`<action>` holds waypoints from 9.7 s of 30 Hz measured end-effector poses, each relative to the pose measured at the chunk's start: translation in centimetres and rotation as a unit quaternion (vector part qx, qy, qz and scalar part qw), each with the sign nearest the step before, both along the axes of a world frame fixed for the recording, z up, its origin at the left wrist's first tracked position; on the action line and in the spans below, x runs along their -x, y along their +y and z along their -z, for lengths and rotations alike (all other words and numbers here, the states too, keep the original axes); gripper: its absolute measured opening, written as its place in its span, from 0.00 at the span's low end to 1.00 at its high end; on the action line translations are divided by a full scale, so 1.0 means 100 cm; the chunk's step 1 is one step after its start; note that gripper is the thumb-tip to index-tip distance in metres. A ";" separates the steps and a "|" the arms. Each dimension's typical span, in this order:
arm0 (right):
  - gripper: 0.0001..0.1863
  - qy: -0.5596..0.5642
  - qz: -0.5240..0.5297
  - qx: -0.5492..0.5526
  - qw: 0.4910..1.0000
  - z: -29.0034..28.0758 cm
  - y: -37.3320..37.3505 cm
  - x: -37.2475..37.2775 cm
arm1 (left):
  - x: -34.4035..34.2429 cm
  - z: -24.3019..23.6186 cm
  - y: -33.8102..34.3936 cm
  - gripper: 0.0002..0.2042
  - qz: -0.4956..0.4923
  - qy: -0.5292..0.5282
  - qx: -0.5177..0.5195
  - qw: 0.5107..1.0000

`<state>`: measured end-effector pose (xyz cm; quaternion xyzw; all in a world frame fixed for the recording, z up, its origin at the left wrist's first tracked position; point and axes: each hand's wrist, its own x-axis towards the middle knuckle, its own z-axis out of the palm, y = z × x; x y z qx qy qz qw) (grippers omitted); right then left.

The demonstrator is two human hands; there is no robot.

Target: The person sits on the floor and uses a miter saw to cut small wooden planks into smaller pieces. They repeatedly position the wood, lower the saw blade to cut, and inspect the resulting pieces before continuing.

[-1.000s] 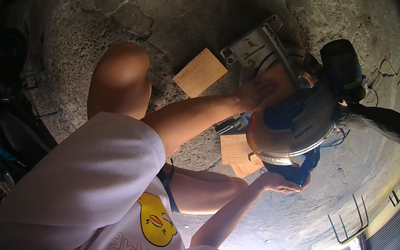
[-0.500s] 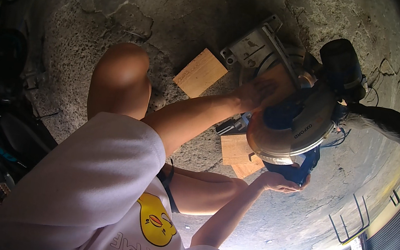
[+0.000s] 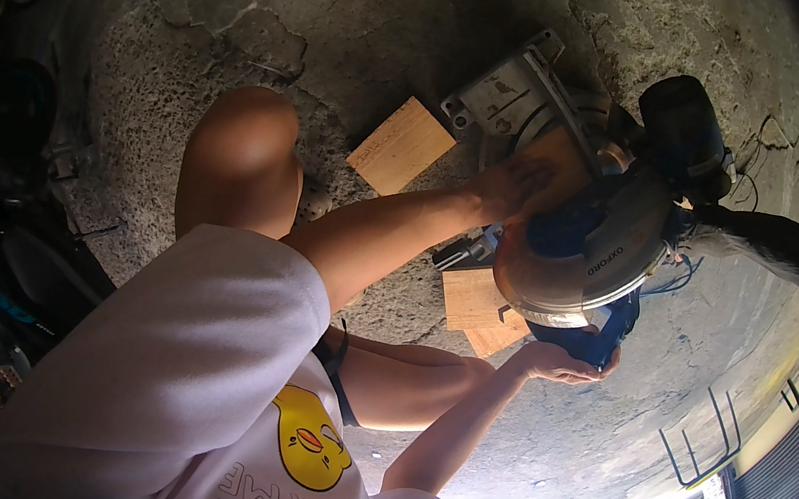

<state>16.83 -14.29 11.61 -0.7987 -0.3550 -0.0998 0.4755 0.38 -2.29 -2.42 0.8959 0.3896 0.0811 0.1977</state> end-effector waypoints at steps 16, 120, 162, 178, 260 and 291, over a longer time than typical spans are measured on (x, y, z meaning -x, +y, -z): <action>0.34 -0.003 0.013 0.019 1.000 -0.002 0.001 0.007 | 0.002 -0.010 0.001 0.29 0.030 0.048 -0.017 0.998; 0.23 0.331 -0.127 0.065 0.933 -0.147 0.115 -0.086 | 0.007 -0.004 0.027 0.33 0.095 0.082 0.076 0.989; 0.21 0.119 -0.148 -0.042 0.981 -0.175 0.021 0.031 | 0.173 -0.251 0.091 0.36 -0.257 -0.540 0.511 0.617; 0.20 0.293 -0.265 -0.006 0.918 -0.152 -0.009 0.127 | 0.085 -0.269 0.075 0.44 -0.155 -0.492 0.491 0.702; 0.18 0.548 -0.313 -0.180 0.755 -0.178 0.049 0.136 | 0.144 -0.301 0.044 0.40 0.002 -0.737 0.394 0.550; 0.21 0.542 -0.279 0.006 0.792 -0.145 0.005 0.150 | 0.155 -0.293 0.048 0.33 0.049 -0.750 0.518 0.408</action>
